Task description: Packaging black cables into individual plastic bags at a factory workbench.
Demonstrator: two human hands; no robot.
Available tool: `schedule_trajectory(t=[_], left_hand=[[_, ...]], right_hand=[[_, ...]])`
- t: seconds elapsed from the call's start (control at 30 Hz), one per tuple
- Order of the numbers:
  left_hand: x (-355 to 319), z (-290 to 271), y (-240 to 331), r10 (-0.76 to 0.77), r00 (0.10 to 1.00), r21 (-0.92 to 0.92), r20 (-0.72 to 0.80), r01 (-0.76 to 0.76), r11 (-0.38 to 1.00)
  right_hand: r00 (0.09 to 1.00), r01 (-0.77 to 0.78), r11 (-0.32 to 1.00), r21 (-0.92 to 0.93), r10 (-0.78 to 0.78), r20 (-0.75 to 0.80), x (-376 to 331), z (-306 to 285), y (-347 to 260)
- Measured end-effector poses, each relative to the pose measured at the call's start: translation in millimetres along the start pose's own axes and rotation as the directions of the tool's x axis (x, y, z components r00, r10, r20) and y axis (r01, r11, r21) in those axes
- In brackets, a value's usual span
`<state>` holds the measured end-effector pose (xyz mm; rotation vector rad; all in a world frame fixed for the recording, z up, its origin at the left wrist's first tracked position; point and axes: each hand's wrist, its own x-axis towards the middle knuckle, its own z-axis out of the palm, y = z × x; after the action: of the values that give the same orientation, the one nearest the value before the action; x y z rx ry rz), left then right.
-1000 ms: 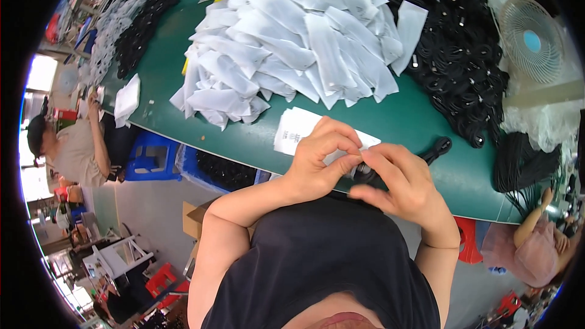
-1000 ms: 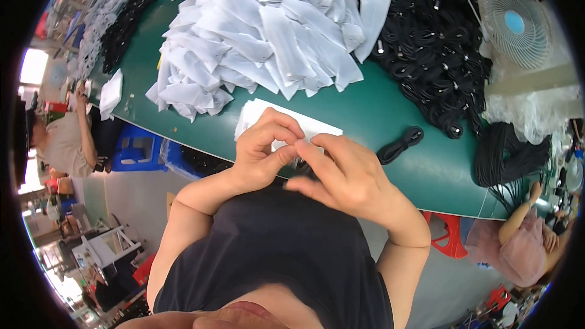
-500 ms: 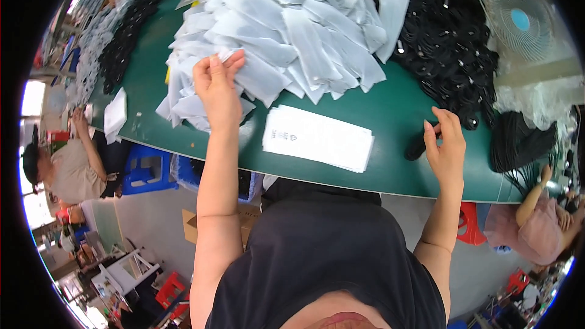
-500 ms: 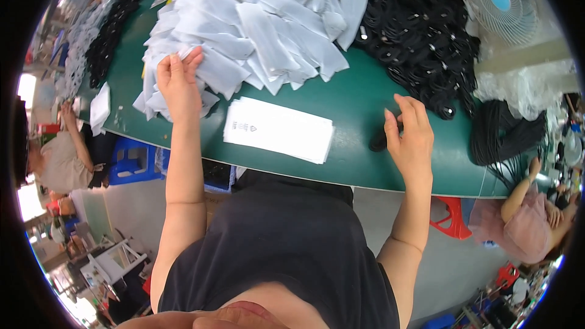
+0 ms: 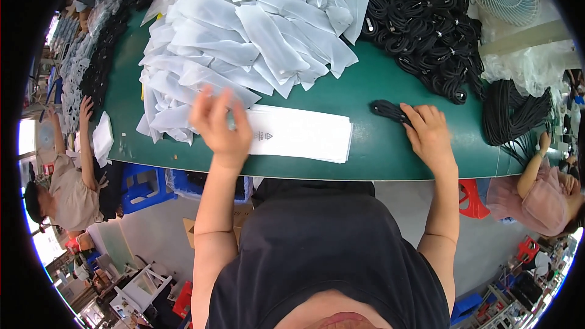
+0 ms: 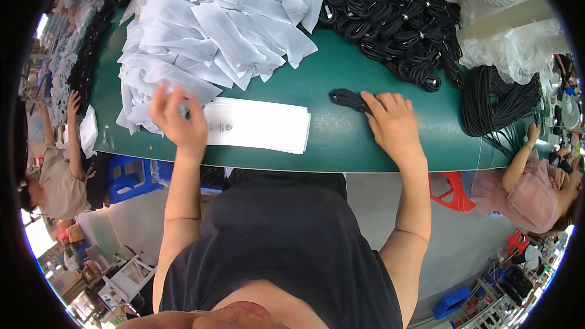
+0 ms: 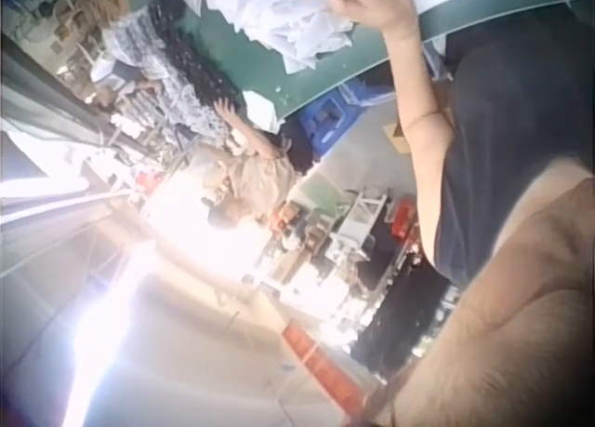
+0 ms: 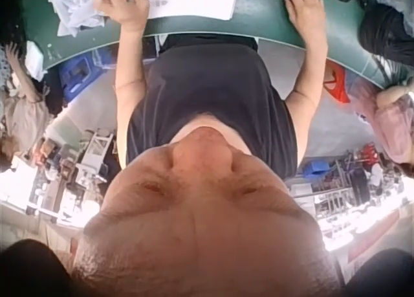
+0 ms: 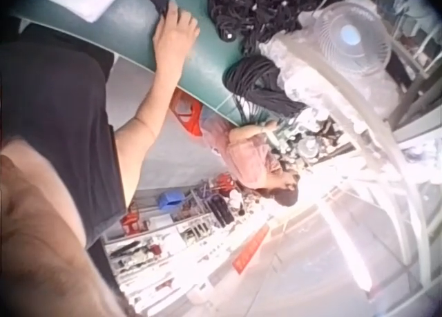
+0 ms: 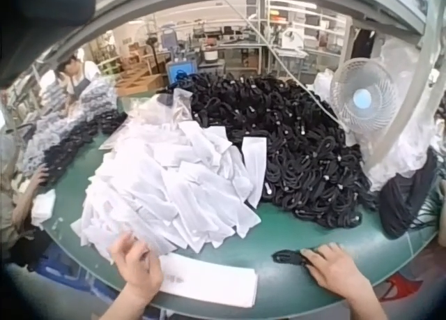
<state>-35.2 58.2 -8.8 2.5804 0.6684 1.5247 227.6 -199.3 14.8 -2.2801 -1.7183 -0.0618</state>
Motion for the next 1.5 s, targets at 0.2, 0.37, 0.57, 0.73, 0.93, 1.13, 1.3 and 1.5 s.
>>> schedule_trajectory(t=[0.2, 0.37, 0.57, 0.73, 0.93, 1.13, 1.3, 1.5], left_hand=[[-12, 25, 79, 0.161, 0.844, -0.475, 0.512, 0.122, 0.871], [-20, 36, 78, 0.138, 0.826, -0.447, 0.546, 0.148, 0.882], [-15, 25, 68, -0.138, 0.676, -0.495, 0.724, 0.648, 0.578], [-13, 25, 63, -0.148, 0.641, -0.513, 0.753, 0.714, 0.477], [-15, 24, 62, -0.166, 0.640, -0.555, 0.750, 0.745, 0.369], [-13, 22, 66, -0.148, 0.680, -0.596, 0.718, 0.710, 0.375], [10, 14, 82, -0.044, 0.766, -0.640, 0.642, 0.566, 0.519], [45, 13, 88, -0.007, 0.742, -0.706, 0.670, 0.640, 0.303]], right_hand=[[0.989, -0.148, 0.916, 0.373, 0.136, 0.059, 0, 2, -14], [0.994, -0.046, 0.780, 0.624, 0.099, -0.051, -7, 0, -26], [0.952, 0.152, 0.828, 0.540, 0.024, -0.304, -14, 8, -41], [0.901, 0.331, 0.857, 0.396, -0.163, -0.401, -6, 16, -49], [0.831, 0.477, 0.862, 0.174, -0.378, -0.408, 1, 15, -51], [0.762, 0.607, 0.786, 0.115, -0.534, -0.366, 14, 6, -61], [0.840, 0.513, 0.814, 0.274, -0.409, -0.357, 29, -6, -76], [0.741, 0.636, 0.630, 0.445, -0.340, -0.579, 48, -42, -85]])
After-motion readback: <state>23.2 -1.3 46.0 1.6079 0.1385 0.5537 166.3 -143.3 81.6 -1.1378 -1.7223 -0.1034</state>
